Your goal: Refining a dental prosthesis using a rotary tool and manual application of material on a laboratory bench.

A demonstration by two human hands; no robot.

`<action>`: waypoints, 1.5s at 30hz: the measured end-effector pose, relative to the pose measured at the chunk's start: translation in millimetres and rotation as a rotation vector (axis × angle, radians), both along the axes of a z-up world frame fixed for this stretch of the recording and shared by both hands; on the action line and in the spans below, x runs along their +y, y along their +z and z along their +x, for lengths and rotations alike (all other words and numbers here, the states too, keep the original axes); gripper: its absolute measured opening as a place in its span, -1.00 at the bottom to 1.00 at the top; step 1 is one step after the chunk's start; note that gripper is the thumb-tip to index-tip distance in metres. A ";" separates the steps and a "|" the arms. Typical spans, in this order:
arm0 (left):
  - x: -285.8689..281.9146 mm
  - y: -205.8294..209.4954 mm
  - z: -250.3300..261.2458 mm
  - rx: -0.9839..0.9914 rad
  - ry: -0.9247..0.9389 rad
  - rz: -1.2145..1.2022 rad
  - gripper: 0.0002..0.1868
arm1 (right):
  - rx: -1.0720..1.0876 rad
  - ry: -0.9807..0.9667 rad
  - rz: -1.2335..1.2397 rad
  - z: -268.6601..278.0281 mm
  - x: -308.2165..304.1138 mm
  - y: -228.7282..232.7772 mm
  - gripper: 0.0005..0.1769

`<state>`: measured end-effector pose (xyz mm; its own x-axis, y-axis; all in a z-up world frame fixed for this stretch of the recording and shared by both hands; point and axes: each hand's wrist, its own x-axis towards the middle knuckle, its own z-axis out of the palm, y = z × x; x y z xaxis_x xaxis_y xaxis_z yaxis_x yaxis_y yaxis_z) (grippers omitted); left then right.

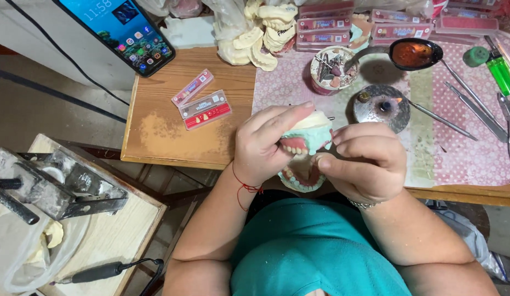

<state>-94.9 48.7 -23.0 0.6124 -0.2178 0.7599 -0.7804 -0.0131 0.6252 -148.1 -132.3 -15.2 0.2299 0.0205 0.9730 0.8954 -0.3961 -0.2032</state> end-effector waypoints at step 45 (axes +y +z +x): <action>-4.2 7.9 -4.0 -0.066 -0.019 -0.063 -0.64 | -0.049 0.017 -0.056 2.9 -6.1 -4.8 -0.77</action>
